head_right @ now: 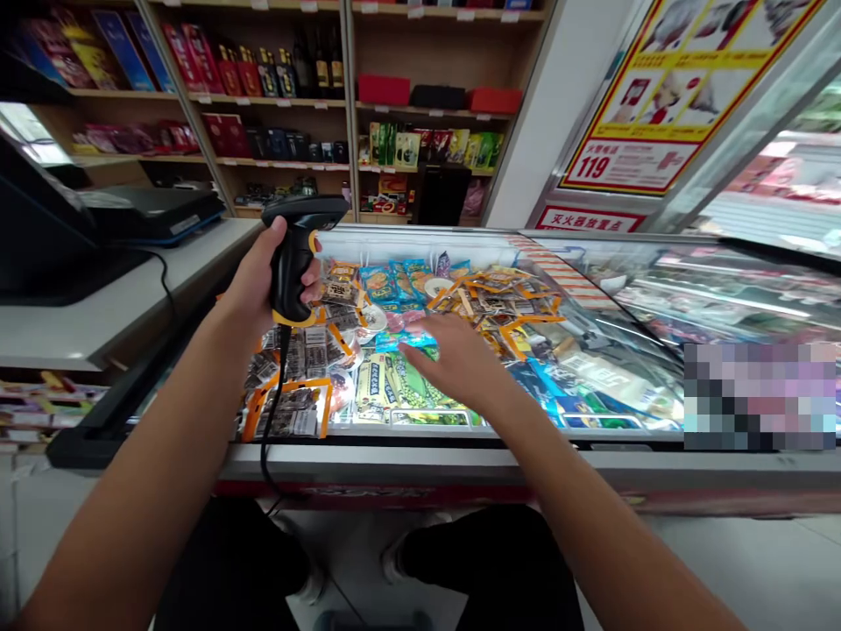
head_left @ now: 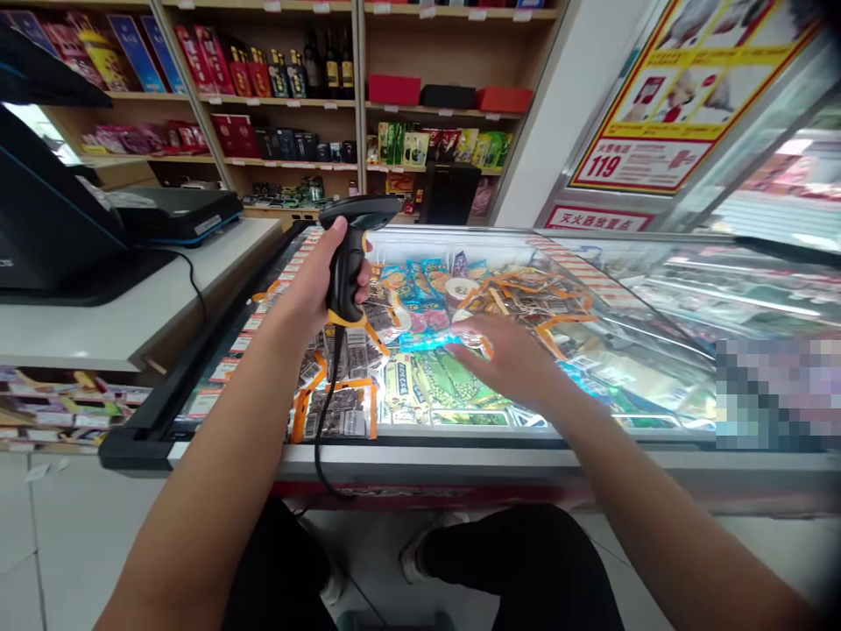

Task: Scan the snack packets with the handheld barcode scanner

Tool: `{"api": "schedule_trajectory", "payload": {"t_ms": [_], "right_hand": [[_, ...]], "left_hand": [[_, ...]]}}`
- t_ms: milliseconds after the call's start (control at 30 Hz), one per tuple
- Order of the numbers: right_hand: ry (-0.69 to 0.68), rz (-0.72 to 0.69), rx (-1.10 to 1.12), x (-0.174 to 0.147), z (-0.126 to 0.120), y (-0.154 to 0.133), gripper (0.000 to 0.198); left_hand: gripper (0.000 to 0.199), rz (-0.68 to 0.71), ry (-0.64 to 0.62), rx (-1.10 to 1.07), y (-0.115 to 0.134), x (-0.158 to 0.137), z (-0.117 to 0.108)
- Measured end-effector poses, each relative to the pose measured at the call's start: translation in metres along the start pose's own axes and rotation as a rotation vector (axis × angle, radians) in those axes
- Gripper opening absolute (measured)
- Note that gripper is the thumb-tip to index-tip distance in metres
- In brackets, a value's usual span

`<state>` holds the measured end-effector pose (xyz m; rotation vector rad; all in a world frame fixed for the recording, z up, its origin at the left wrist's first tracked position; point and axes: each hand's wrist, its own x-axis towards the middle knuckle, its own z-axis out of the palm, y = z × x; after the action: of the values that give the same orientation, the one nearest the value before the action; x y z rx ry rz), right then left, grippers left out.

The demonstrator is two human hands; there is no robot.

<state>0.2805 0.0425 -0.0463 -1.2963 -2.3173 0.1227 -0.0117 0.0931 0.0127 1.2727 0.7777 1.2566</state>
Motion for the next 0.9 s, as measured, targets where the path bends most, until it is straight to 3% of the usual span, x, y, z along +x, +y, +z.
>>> {"api": "schedule_trajectory", "payload": {"t_ms": [67, 133, 200, 300, 400, 533, 700, 800, 900], "right_hand": [[-0.079, 0.059, 0.197, 0.026, 0.021, -0.033, 0.039], [-0.105, 0.105, 0.260, 0.051, 0.043, -0.059, 0.056], [-0.120, 0.106, 0.205, 0.073, 0.063, -0.075, 0.079], [-0.146, 0.043, 0.090, 0.094, 0.079, -0.082, 0.083], [-0.108, -0.018, 0.094, 0.100, 0.081, -0.079, 0.070], [-0.157, -0.006, 0.281, 0.095, 0.083, -0.076, 0.056], [-0.132, 0.125, 0.546, 0.092, 0.091, -0.076, 0.065], [-0.107, 0.200, 0.651, 0.092, 0.081, -0.065, 0.054], [-0.006, 0.262, 0.687, 0.092, 0.054, -0.041, 0.033]], "left_hand": [[0.056, 0.010, -0.003, -0.006, -0.001, 0.000, -0.001], [0.057, 0.013, -0.008, -0.010, -0.001, 0.000, -0.001], [0.058, 0.000, -0.013, -0.011, 0.000, -0.001, 0.000], [0.058, -0.035, -0.030, -0.018, 0.000, -0.002, 0.002], [0.057, -0.048, -0.054, -0.030, 0.000, -0.003, 0.006], [0.055, -0.053, -0.073, -0.034, -0.001, -0.005, 0.009], [0.059, -0.066, -0.044, 0.008, -0.001, -0.004, 0.009], [0.059, -0.053, -0.035, 0.034, -0.001, -0.003, 0.008], [0.059, -0.043, -0.051, 0.050, -0.005, -0.003, 0.011]]}}
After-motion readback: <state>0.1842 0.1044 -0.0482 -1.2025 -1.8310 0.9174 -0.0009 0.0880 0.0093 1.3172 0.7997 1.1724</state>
